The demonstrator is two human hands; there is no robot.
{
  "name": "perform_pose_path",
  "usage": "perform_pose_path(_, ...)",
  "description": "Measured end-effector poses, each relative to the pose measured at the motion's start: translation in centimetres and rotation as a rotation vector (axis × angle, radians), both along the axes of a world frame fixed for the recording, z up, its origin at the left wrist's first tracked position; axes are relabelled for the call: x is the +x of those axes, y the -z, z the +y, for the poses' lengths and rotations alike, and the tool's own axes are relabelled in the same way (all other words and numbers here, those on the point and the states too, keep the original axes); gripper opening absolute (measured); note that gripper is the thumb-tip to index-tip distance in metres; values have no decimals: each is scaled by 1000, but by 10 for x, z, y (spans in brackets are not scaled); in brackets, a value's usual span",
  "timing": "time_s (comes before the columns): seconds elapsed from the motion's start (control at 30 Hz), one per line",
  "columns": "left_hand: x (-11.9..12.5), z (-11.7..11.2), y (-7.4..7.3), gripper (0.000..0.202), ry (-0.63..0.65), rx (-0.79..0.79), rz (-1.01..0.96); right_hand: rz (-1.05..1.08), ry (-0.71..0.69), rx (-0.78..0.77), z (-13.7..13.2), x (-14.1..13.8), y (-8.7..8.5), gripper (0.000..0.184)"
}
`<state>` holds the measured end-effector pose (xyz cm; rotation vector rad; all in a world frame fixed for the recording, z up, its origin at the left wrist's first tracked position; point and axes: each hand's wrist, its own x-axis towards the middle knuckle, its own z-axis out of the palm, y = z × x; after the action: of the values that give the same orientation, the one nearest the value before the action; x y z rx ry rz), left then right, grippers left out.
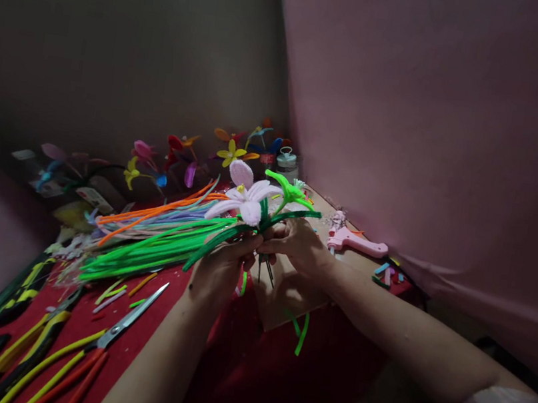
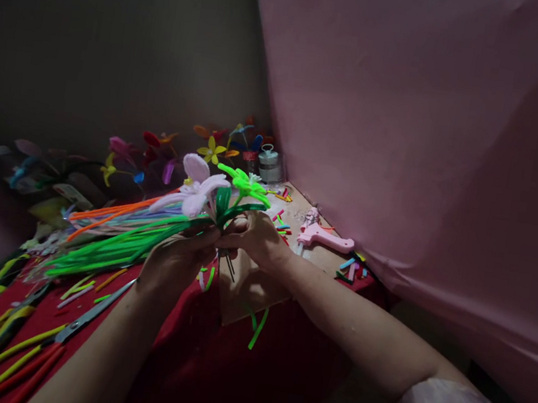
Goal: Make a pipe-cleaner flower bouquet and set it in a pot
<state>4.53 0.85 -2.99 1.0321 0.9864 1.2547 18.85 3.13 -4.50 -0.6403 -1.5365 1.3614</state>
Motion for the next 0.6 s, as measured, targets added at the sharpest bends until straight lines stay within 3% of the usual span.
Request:
perform_pose_path(0.27,0,3,-2,22,152,-69,-65,26,-44,2,-2,1,-3,30)
perform_pose_path(0.47,-2,4,-2,27,172,-144,-86,41,-97,-28,0,1,-3,26)
perform_pose_path(0.6,-2,3,-1,27,142,-93,-27,165,-93,-114,-1,-2,0,26)
